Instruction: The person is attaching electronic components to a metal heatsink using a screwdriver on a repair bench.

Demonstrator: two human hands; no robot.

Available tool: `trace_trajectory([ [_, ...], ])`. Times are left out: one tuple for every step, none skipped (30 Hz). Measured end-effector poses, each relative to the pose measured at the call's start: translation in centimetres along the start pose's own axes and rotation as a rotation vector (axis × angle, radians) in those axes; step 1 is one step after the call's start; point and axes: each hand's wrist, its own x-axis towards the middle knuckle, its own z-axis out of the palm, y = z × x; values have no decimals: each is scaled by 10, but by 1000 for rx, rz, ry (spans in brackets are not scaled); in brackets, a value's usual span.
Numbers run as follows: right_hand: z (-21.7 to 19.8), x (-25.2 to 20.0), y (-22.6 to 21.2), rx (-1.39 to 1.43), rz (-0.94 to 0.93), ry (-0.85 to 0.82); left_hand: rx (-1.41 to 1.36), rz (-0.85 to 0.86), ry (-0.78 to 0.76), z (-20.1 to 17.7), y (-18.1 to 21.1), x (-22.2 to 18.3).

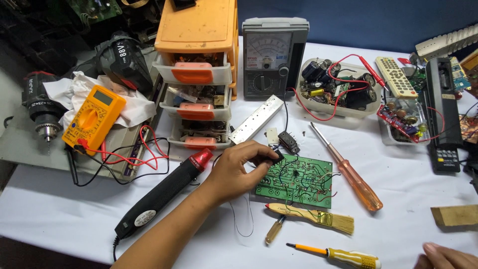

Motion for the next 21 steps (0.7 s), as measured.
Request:
trace_trajectory([
  [-2, 8, -8, -2, 2, -1, -2, 0, -2, 1, -1, -2],
  [-4, 18, -15, 29, -37, 29, 20, 56, -32, 1, -3, -2],
  [-5, 28, -22, 59, -76, 59, 41, 112, -61, 1, -4, -2],
  [-11, 40, -27, 56, -76, 62, 40, 116, -61, 2, -3, -2],
  [-16, 51, -31, 133, -163, 21, 58, 143, -72, 2, -3, -3],
  [-22, 61, -36, 210, -250, -22, 75, 168, -84, 3, -2, -4],
  [-29, 71, -43, 206, -249, -22, 72, 170, -85, 2, -2, -5],
  [-36, 81, -50, 217, -362, -110, 72, 168, -91, 2, -3, -5],
  [-43, 92, -57, 227, -474, -199, 72, 165, -96, 3, -2, -4],
  [-43, 102, -78, 219, -466, -196, 67, 173, -104, 2, -2, -5],
  [-43, 112, -98, 276, -442, -53, 67, 168, -106, 2, -1, -5],
  [-43, 123, -119, 330, -415, 91, 67, 164, -110, 1, -1, -4],
  [-45, 132, -125, 320, -408, 94, 62, 173, -118, 1, -1, -4],
  [-46, 141, -131, 363, -459, 126, 66, 180, -117, 1, 0, -4],
  [-47, 150, -137, 407, -511, 158, 71, 187, -117, 1, 0, -3],
  [-42, 149, -131, 399, -504, 159, 66, 192, -125, 2, 0, -3],
  [-38, 149, -124, 390, -464, 162, 60, 184, -106, 2, 0, -3],
  [-34, 148, -117, 381, -424, 165, 53, 176, -88, 3, -1, -3],
  [-33, 147, -114, 373, -417, 167, 48, 182, -96, 3, -1, -3],
  [-31, 145, -111, 375, -355, 190, 48, 169, -76, 3, -1, -3],
  [-29, 144, -107, 375, -293, 213, 47, 157, -55, 3, -1, -2],
])
